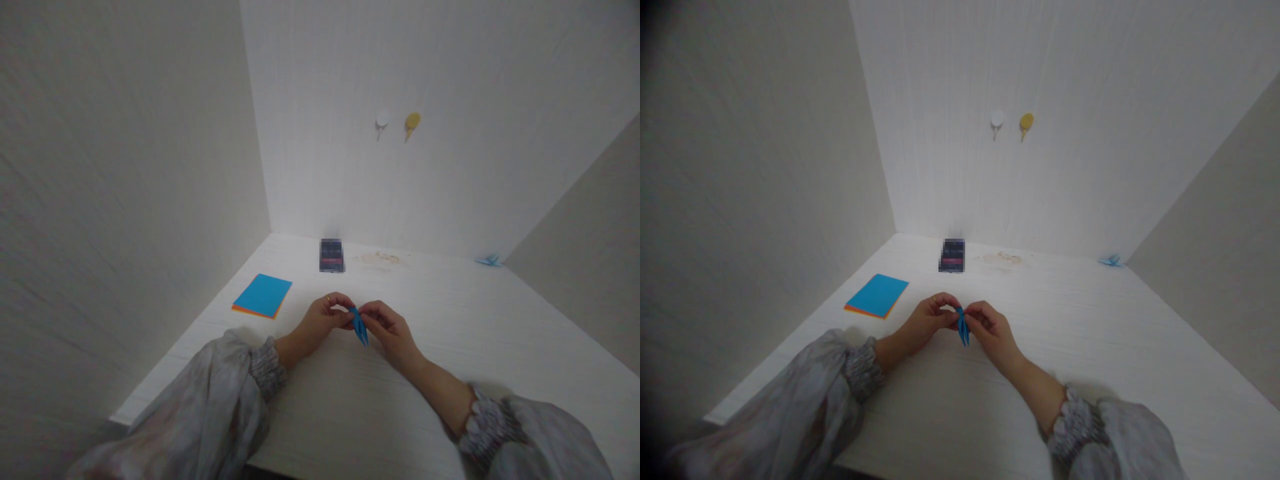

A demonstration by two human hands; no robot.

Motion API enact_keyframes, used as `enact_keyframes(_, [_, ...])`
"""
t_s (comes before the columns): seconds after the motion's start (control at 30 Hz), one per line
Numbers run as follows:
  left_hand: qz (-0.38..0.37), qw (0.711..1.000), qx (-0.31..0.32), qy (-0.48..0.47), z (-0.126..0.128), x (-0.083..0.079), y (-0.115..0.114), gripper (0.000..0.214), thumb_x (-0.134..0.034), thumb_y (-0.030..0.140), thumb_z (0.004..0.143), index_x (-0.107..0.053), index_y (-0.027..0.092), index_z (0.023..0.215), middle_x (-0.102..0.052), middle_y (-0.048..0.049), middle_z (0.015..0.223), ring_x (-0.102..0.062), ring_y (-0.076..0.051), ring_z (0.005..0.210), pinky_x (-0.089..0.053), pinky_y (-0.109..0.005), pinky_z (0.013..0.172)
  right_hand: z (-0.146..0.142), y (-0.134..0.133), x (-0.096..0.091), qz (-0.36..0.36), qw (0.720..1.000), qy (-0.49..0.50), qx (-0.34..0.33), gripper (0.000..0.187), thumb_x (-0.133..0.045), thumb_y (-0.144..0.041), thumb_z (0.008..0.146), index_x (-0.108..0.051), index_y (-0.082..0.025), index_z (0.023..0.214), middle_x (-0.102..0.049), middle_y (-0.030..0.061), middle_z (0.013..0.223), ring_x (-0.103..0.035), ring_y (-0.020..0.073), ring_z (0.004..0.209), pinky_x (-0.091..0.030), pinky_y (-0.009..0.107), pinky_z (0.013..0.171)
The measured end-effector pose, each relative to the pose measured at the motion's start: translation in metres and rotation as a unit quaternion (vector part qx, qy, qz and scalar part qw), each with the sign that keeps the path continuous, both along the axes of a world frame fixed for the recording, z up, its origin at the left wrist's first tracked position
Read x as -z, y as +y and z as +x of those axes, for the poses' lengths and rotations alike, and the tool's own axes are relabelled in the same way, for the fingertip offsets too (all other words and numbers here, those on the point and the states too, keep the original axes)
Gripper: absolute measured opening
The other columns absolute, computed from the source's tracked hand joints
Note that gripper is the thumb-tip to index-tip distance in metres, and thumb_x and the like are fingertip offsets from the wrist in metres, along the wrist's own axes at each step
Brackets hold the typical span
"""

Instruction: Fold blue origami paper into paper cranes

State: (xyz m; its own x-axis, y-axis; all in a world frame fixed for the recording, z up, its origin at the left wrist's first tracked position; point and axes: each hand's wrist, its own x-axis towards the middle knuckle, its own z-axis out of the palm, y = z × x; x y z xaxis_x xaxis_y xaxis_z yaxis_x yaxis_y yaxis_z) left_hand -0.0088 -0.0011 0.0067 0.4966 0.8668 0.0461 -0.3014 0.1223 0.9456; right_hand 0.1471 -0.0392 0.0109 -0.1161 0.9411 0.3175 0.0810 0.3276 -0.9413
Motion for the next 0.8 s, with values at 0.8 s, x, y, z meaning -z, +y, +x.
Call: enact_keyframes(0.8, [-0.022,0.993,0.079,-0.085,0.001,0.005,0.000,0.029,-0.074,0.020,0.059,-0.051,0.012,0.074,-0.058,0.0007,0.067,-0.056,-0.009,0.060,-0.045,-0.022,0.059,0.015,0.002,0.006,0.097,0.987,-0.120,-0.049,0.014,-0.048,-0.027,0.082,-0.057,-0.019,0.089,-0.058,0.0034,0.077,-0.056,0.0137,0.069,-0.046,0.025,0.061])
